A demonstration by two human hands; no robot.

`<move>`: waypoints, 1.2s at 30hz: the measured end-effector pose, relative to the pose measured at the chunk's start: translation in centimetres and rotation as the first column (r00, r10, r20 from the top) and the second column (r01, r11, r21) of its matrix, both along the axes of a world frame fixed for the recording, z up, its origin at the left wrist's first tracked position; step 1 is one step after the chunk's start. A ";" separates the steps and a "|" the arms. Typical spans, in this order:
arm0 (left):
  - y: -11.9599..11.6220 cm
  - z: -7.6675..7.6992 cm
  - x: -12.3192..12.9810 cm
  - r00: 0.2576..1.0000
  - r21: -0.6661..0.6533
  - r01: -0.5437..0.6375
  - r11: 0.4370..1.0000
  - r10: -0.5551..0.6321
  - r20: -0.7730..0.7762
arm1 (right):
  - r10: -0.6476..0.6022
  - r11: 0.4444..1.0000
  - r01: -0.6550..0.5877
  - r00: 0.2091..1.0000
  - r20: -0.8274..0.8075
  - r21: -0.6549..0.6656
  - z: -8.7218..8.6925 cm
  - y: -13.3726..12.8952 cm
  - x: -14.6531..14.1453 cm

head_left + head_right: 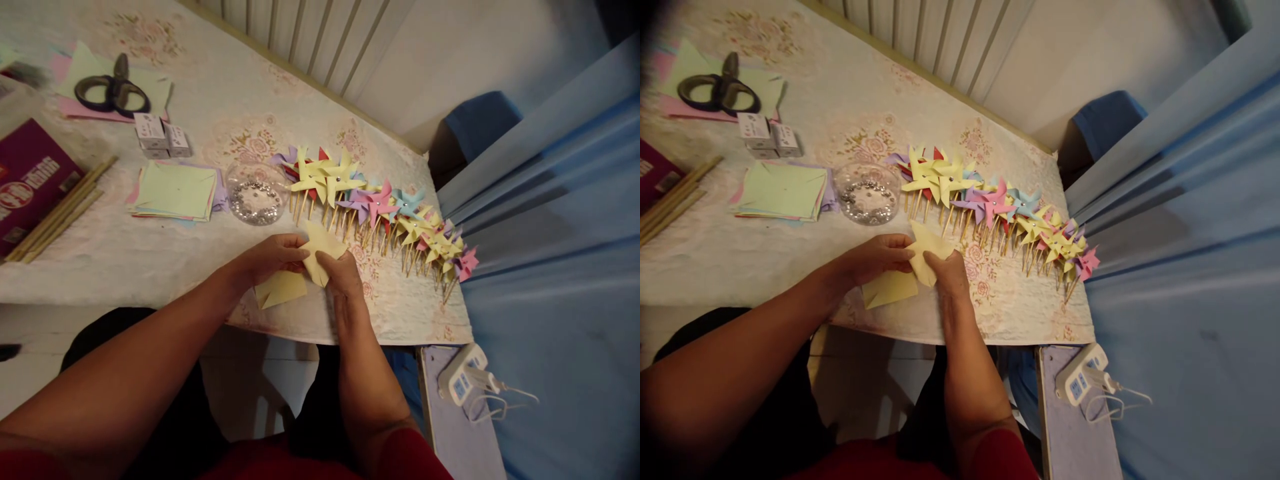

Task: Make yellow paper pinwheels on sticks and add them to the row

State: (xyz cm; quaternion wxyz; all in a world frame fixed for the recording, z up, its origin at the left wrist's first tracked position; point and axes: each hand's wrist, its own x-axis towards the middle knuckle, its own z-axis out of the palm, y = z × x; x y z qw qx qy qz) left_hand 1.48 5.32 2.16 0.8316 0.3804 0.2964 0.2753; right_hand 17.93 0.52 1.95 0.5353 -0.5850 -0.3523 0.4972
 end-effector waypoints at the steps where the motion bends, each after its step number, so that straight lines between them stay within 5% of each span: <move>1: 0.0 -0.2 0.0 1.000 -0.027 -0.001 1.000 0.002 0.028 | -0.039 0.999 0.040 0.999 -0.015 0.022 0.0 0.1 -0.2; 12: -0.9 -0.6 1.4 0.975 -0.104 -0.135 0.985 0.151 0.165 | -0.306 0.935 0.324 0.942 -0.135 0.143 -0.3 0.5 -3.3; 30: -1.2 -1.4 2.2 0.952 -0.027 -0.290 0.957 0.291 0.092 | -0.247 0.943 0.299 0.923 -0.295 0.146 -0.8 0.2 -5.5; 36: -0.3 -0.8 1.6 0.927 -0.087 -0.338 0.937 0.348 0.139 | -0.357 0.920 0.363 0.932 -0.067 0.151 -0.5 -0.3 -4.1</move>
